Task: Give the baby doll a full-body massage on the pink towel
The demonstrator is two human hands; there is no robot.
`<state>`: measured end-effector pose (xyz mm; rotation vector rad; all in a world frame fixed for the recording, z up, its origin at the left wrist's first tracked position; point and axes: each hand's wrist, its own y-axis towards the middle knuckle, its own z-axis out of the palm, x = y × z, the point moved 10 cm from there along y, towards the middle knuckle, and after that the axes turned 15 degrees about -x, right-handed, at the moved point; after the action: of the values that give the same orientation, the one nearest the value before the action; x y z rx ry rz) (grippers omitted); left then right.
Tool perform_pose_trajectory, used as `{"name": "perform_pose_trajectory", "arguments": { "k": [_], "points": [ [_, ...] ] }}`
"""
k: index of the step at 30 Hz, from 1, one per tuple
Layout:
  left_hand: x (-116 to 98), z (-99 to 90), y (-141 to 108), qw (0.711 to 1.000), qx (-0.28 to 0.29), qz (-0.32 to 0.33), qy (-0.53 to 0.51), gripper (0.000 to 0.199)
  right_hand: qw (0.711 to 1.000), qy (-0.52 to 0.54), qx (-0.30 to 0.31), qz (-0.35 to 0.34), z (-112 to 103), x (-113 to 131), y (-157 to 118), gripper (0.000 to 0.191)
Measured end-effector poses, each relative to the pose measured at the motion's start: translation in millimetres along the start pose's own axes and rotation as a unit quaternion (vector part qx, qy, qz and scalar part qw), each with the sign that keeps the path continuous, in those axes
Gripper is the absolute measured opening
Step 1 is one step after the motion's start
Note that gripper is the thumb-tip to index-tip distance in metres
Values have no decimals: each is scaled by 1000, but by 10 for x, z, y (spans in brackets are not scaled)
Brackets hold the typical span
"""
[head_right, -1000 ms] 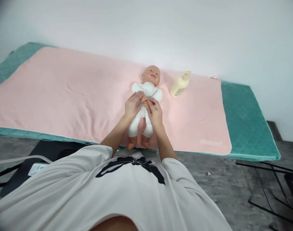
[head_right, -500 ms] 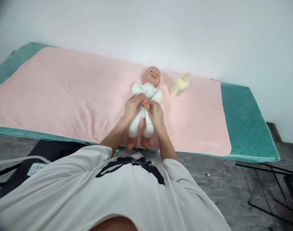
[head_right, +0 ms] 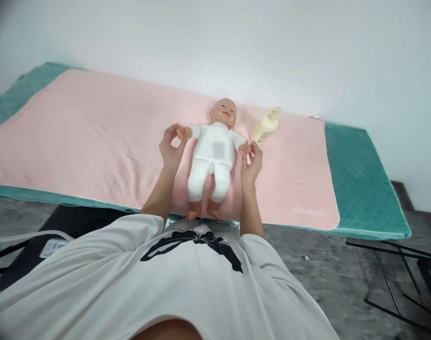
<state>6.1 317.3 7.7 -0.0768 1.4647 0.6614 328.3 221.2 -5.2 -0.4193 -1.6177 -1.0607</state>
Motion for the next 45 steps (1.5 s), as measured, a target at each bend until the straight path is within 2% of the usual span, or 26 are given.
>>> {"name": "perform_pose_trajectory", "arguments": {
  "k": [4, 7, 11, 16, 20, 23, 28, 31, 33, 35, 37, 41, 45],
  "points": [
    [179, -323, 201, 999, -31, -16, 37, 45, 998, -35, -43, 34, -309, -214, 175, 53],
    [367, -546, 308, 989, -43, 2, 142, 40, 995, -88, -40, 39, -494, -398, 256, 53],
    [597, -726, 401, 957, -29, 3, 290, 45, 986, -159, -19, 37, -684, -653, 324, 53],
    [743, -779, 443, 927, 6, -1, 374, 38, 973, -227, 4, 52, -848, -910, 372, 50],
    [809, -809, 422, 925, 16, -9, 380, 32, 950, -310, 30, -14, -847, -871, 402, 45],
    [828, -810, 411, 915, 23, 4, 403, 30, 942, -329, 41, -42, -817, -834, 405, 44],
    [848, -808, 428, 906, 24, 19, 421, 29, 949, -313, 28, 2, -848, -877, 383, 46],
    [847, -859, 442, 914, -3, -5, 405, 31, 964, -258, 13, 66, -877, -921, 345, 49],
    [843, -876, 438, 927, -18, -36, 373, 33, 972, -219, -6, 80, -879, -877, 336, 50],
    [807, -849, 430, 945, -29, -60, 321, 34, 979, -191, -22, 69, -849, -779, 343, 50],
    [707, -774, 430, 962, -39, -51, 267, 36, 983, -172, -39, 47, -791, -654, 355, 51],
    [372, -520, 391, 979, -39, 38, 194, 46, 990, -127, -59, -17, -564, -367, 337, 52],
    [20, -174, 226, 981, 1, 118, 154, 48, 991, -84, -19, -99, -195, -45, 187, 47]
  ]
}}
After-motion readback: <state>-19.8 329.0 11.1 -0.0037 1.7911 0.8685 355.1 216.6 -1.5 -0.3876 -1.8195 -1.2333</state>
